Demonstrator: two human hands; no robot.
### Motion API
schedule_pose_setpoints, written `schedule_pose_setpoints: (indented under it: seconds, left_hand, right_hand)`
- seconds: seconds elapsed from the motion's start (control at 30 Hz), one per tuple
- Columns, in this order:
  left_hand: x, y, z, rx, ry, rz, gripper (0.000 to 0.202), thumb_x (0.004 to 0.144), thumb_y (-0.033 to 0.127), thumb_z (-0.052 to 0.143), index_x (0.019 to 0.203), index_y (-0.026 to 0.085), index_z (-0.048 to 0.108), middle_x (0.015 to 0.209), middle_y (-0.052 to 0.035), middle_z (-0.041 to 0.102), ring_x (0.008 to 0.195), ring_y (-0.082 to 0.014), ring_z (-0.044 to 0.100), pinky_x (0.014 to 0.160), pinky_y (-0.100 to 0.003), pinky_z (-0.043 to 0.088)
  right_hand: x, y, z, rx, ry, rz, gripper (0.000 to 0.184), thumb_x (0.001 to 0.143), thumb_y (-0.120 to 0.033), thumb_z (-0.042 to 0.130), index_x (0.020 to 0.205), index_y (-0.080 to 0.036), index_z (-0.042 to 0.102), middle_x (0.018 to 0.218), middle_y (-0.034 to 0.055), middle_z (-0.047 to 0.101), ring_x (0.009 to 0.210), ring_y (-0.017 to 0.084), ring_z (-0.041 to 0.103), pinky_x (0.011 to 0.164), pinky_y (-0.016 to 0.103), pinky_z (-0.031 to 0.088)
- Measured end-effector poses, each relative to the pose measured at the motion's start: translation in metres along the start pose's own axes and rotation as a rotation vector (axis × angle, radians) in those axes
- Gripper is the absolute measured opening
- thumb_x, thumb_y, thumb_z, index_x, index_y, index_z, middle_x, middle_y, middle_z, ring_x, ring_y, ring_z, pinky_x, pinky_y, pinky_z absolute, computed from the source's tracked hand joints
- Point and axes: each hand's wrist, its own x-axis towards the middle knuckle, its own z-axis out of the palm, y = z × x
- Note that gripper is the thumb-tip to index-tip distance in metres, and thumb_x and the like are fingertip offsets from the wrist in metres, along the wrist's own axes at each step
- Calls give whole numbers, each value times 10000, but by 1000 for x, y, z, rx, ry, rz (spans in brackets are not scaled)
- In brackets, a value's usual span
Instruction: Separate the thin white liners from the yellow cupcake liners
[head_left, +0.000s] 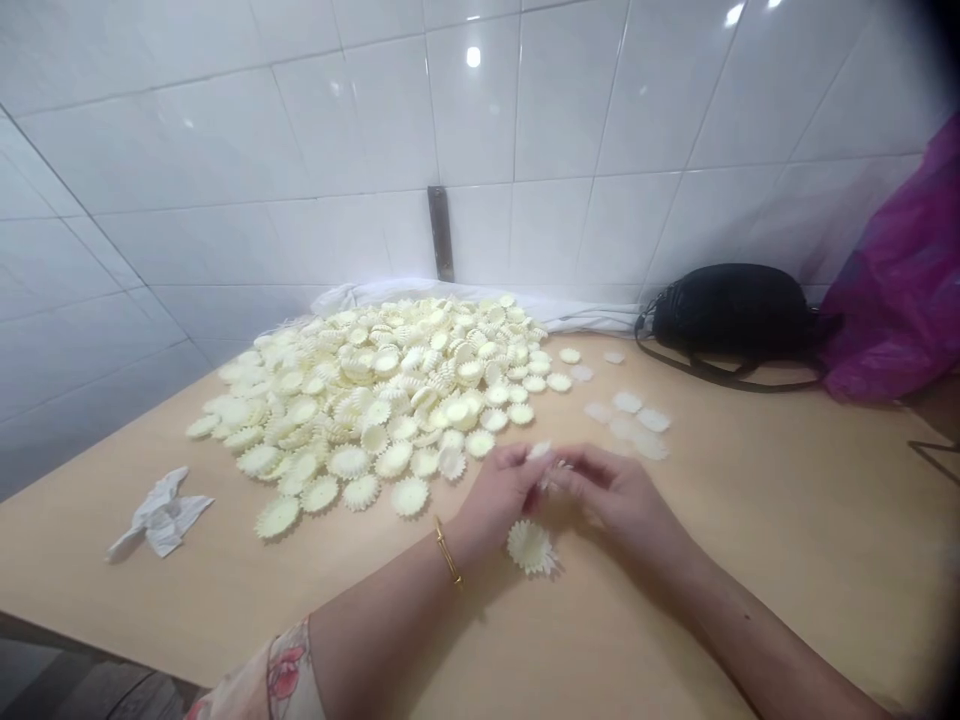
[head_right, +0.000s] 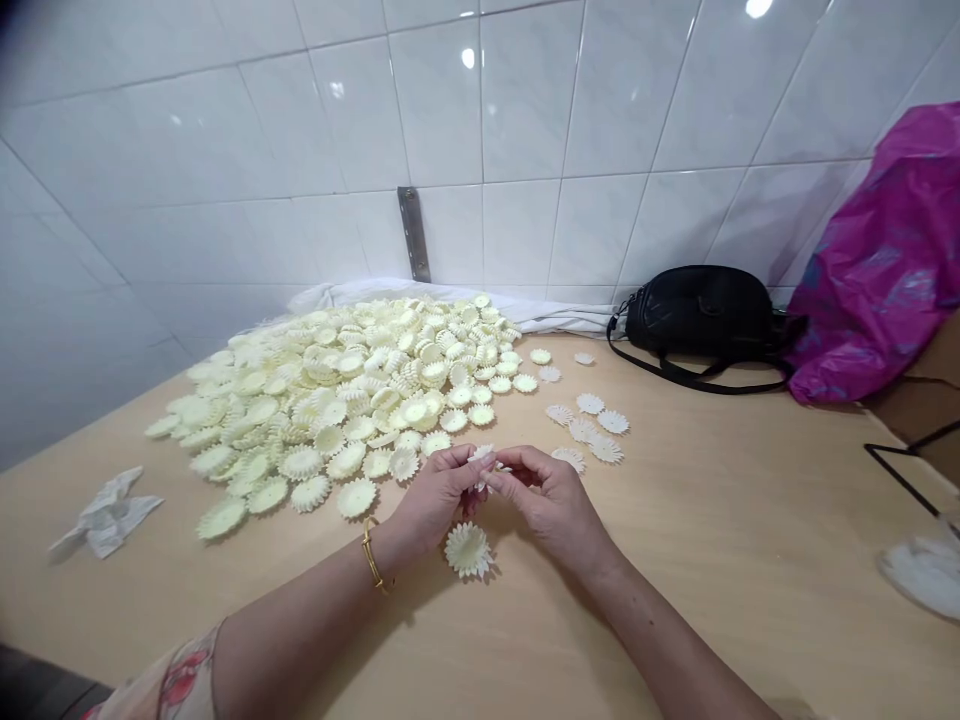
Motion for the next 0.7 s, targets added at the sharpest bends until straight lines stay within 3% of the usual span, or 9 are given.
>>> schedule_pose_setpoints:
  seconds: [0.1, 0.23, 0.37, 0.53, 0.7]
  left_hand:
    - [-1, 0, 0, 1, -23, -13, 358, 639, 437, 680, 582, 155, 465, 465, 57, 382, 396, -40, 323, 405, -204, 211]
    - [-2, 0, 1, 27, -72, 13, 368, 684, 481, 631, 603, 147, 499, 504, 34, 438, 401, -40, 331, 408, -208, 227]
    - [-3, 1, 1, 25, -123, 14, 369, 702, 494, 611, 634, 140, 528, 522, 21, 466, 425, -51, 383, 439, -207, 285]
    - [-1, -1, 0, 4, -84, 9, 369, 691, 497, 621, 651, 140, 537, 510, 27, 457, 433, -60, 398, 437, -204, 298]
    - [-1, -5, 0, 8, -83, -8, 388, 720, 516, 580, 624, 147, 510, 468, 30, 447, 404, -62, 400, 425, -201, 284]
  right_hand:
    - [3, 4, -1, 252, -26, 108, 272, 675, -397, 696, 840, -182, 672, 829, 57, 686, 793, 200, 618, 744, 333, 455]
    - [7, 8, -8, 379, -40, 190, 216, 639, -355, 735, 730, -174, 660, 734, 28, 663, 728, 166, 598, 731, 318, 444]
    - [9, 11, -13, 385, -4, 189, 248, 627, -385, 737, 628, -168, 616, 618, 6, 619, 642, 153, 576, 686, 313, 443]
    - [7, 5, -6, 344, -52, 139, 277, 694, -444, 674, 710, -173, 615, 656, 11, 628, 652, 147, 582, 697, 314, 450]
    - [6, 3, -4, 291, -77, 148, 310, 624, -463, 714, 652, -178, 596, 598, 11, 617, 600, 169, 580, 619, 320, 451]
